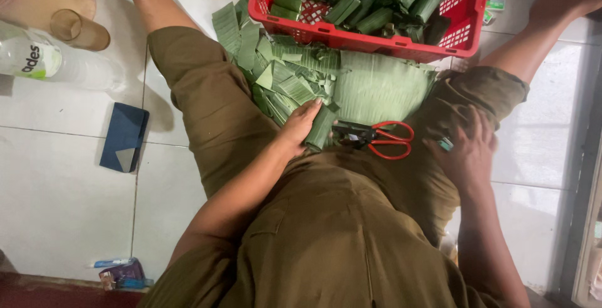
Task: The person sits on the floor and repeatedly folds green leaves, staples them with a handheld stapler, and trims the edges with scissors. The finished bundles are placed into a red basket.
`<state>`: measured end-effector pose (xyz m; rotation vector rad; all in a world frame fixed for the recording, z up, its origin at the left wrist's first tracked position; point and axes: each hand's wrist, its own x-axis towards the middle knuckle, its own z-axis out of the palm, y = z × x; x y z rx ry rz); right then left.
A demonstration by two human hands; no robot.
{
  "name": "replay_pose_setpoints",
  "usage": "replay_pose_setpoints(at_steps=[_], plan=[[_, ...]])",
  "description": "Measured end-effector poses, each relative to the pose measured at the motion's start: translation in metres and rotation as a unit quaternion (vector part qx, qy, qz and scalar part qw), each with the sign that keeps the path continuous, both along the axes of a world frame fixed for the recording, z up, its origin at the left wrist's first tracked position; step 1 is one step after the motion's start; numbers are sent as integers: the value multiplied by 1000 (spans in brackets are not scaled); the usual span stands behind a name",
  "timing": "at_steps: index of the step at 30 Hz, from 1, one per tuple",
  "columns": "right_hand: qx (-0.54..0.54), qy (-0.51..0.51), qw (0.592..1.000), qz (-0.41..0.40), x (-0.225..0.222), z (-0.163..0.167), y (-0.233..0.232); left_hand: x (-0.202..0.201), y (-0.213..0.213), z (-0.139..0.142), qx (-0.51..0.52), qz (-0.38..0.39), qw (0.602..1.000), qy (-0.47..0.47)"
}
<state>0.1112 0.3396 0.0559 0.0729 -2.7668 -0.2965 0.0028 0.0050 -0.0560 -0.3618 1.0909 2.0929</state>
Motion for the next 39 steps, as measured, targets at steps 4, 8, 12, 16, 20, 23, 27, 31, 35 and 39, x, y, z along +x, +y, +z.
replay_pose_setpoints(at_steps=[4,8,12,16,20,23,27,31,35,39], plan=[[-159,-220,962,16,-13,-43,-26,1,-2,5,30,-35,998,45],[-20,-377,926,4,-38,-89,-55,-1,-3,7,25,-27,998,59],[-70,-416,907,20,-54,-92,-63,-1,-5,8,3,-21,998,59],[-157,-435,886,-18,-39,-54,-60,2,-6,9,-55,-16,997,58],[-275,-421,863,-51,-12,-11,-50,6,-4,11,-70,-29,994,74],[-332,-434,837,-32,0,2,-54,12,1,14,-79,-57,992,75],[-302,-421,855,-9,0,-3,-71,17,7,16,-144,-157,973,85],[-297,-443,846,-8,-4,-9,-75,28,13,14,-138,-172,972,83],[-311,-427,849,0,-2,-16,-76,33,14,9,-147,-185,970,64],[-311,-407,859,-18,3,-26,-80,32,14,6,-144,-195,969,57]])
